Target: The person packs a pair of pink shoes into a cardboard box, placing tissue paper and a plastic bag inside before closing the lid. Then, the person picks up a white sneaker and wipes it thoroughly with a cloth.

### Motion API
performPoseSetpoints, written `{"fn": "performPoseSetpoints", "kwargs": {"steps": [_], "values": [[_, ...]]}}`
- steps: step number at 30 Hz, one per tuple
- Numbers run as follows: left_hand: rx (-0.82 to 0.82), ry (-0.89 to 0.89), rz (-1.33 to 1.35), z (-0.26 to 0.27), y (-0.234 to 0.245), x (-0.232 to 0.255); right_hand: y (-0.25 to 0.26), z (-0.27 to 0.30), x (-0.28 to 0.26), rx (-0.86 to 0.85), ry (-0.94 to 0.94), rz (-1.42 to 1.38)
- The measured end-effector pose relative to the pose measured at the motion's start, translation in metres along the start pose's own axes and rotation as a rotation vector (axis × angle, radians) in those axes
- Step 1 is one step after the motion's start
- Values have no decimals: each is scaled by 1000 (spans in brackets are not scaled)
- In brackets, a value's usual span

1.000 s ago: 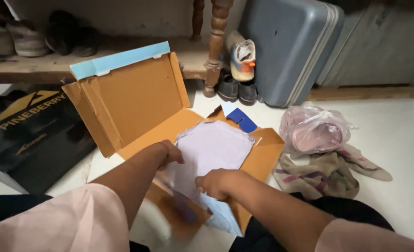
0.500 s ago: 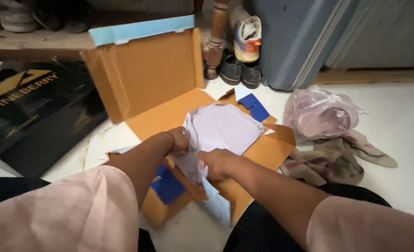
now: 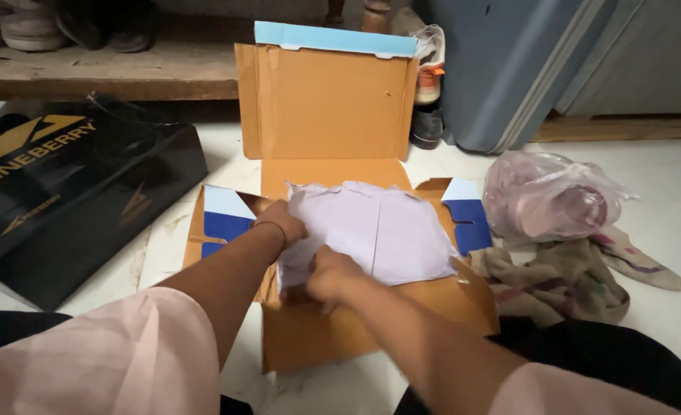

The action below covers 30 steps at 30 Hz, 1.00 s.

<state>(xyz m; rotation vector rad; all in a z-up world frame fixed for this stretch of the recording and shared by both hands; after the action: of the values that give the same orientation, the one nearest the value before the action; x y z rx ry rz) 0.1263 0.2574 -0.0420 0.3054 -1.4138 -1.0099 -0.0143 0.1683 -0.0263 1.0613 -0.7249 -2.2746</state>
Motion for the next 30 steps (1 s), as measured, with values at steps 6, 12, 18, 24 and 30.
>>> {"fn": "performPoseSetpoints", "kwargs": {"steps": [6,12,18,24,30], "values": [[49,-234,-730,-94,-42,-52,68,-39,72,201,43,-476],[175,-8,13,4,31,26,112,-56,118,342,46,-233],[210,34,-74,23,62,47,90,-30,114,251,92,254],[389,-65,82,3,38,29,89,37,65,185,94,294],[18,-174,678,-29,3,22,89,-21,100,259,127,87]]}}
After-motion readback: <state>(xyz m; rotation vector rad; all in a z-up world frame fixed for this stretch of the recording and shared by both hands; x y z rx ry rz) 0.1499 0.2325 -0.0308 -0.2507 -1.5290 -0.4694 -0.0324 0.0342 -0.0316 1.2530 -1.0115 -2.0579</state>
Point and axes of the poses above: each hand's wrist, its own z-axis away from the middle knuckle, its own y-axis out of the back of the hand, x = y × z, the point moved 3 cm from there along -z, towards the middle knuckle, and after that the axes turned 6 degrees about -y, right-handed, at the moved point
